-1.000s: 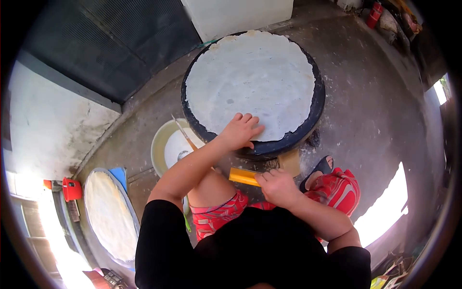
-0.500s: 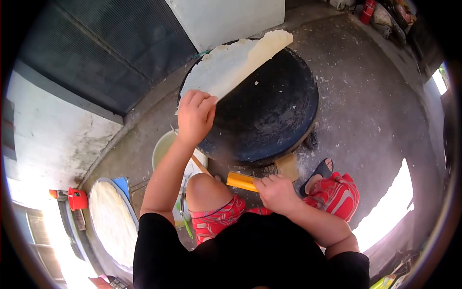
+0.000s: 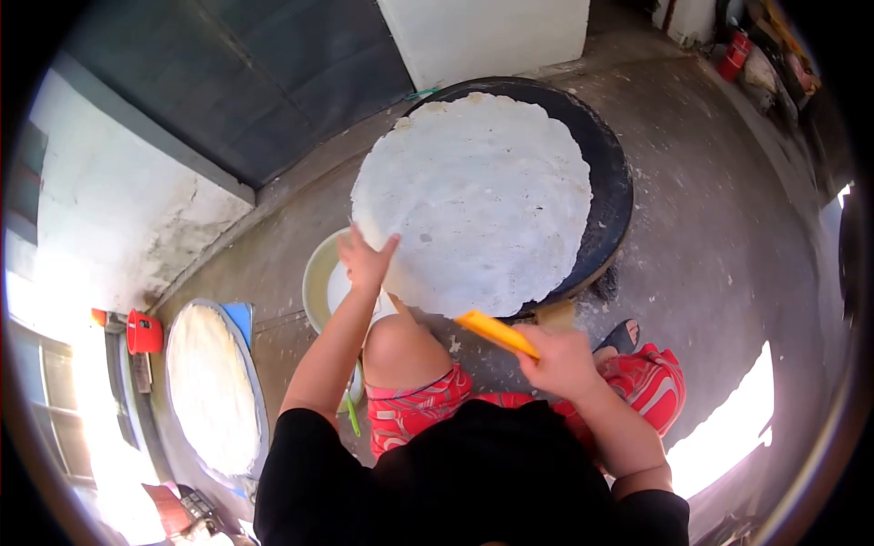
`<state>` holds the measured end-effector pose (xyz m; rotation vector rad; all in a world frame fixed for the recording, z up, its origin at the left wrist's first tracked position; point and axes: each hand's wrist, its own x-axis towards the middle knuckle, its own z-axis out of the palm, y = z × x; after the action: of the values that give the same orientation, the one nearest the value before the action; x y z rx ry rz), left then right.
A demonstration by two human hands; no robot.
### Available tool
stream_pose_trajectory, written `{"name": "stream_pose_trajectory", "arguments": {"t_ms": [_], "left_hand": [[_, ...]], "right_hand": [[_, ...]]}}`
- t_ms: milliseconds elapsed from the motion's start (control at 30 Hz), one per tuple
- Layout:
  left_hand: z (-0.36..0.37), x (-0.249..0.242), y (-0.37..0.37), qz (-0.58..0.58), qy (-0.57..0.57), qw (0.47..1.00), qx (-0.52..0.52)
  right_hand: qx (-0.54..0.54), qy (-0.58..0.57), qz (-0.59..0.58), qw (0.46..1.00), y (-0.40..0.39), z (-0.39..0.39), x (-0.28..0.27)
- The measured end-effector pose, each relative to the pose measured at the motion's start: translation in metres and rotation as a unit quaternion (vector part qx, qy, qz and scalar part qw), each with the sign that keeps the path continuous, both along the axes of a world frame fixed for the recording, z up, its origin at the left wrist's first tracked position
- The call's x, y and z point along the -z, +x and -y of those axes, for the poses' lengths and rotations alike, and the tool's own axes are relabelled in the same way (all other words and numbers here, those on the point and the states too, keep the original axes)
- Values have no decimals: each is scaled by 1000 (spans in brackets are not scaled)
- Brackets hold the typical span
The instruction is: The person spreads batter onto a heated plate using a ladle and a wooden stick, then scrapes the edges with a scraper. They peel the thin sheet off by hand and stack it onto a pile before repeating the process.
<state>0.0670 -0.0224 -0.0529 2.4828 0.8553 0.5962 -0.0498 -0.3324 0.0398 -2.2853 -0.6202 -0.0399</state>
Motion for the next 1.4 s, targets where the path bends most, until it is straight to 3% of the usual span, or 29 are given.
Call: {"name": "stream_pose_trajectory", "arguments": {"t_ms": [33, 67, 100, 133, 167, 200, 233, 267, 333, 367, 433, 567, 600, 667, 733, 800, 933, 1000, 1033, 1100, 1133, 1200, 1233, 1300, 1333, 1400], "left_hand": [[-16, 13, 6, 2, 0, 1000, -9], [-33, 23, 14, -25, -194, 977, -88], [-39, 17, 16, -50, -379, 910, -161], [-43, 12, 12, -44, -381, 908, -168], [-45, 8, 8, -88, -501, 841, -186], [-47, 2, 4, -129, -612, 755, -197], [-57, 14, 7, -130, -667, 715, -163], [-65, 28, 9, -125, -671, 712, -164], [-62, 21, 13, -19, -619, 780, -92], [-68, 13, 18, -14, -622, 777, -95], [-82, -15, 36, 105, -357, 922, 105], [-101, -133, 58, 160, -169, 939, 254], [-102, -164, 49, 163, -175, 926, 293], [-110, -240, 18, 177, -177, 890, 381], [-109, -287, -23, 187, -183, 887, 380], [-131, -308, -50, 177, -20, 894, 410], [-185, -317, -84, 190, 34, 909, 369], [-221, -305, -91, 200, 53, 933, 293], [-242, -297, -93, 199, 53, 940, 273], [-285, -286, -99, 186, 175, 961, 105], [-302, -292, -109, 179, 176, 964, 86], [-336, -307, -133, 182, 167, 969, -24], [-348, -318, -153, 217, 159, 962, -36], [-370, -339, -209, 303, 150, 940, -46], [-356, -347, -243, 338, 180, 921, -68], [-354, -333, -307, 399, 306, 863, -38]], "right_hand": [[3, -9, -26, 1000, 4, 3, -4], [-2, -10, -25, 1000, 5, 6, -1], [37, 29, -26, 999, 7, 7, 4], [71, 66, -26, 995, 10, 8, 8], [74, 132, -72, 986, 14, 12, 9], [66, 128, -70, 987, 19, 13, 9], [65, 288, -165, 941, 23, 14, 10], [63, 435, -256, 861, 26, 15, 11], [79, 414, -248, 872, 34, 21, 10], [80, 310, -184, 929, 41, 27, 7], [92, 148, -24, 984, 53, 21, 0], [142, 62, 37, 987, 89, -16, -38], [141, 52, 26, 988, 101, -28, -50], [87, 56, 209, 973, 143, -65, -82], [89, 42, 291, 952, 173, -96, -111], [112, 33, 299, 947, 198, -132, -142], [104, 51, 322, 939, 239, -205, -184], [-35, 49, 400, 915, 267, -236, -179], [-55, 53, 397, 915, 258, -257, -186], [-55, -39, 227, 971, 224, -295, -216], [-74, -36, 224, 971, 214, -313, -225], [-140, 50, 379, 914, 197, -351, -243], [-156, 57, 374, 912, 181, -363, -254], [-177, 130, 458, 861, 144, -389, -271], [-194, 139, 452, 860, 126, -402, -269], [-243, 257, 527, 773, 89, -420, -256]]}}
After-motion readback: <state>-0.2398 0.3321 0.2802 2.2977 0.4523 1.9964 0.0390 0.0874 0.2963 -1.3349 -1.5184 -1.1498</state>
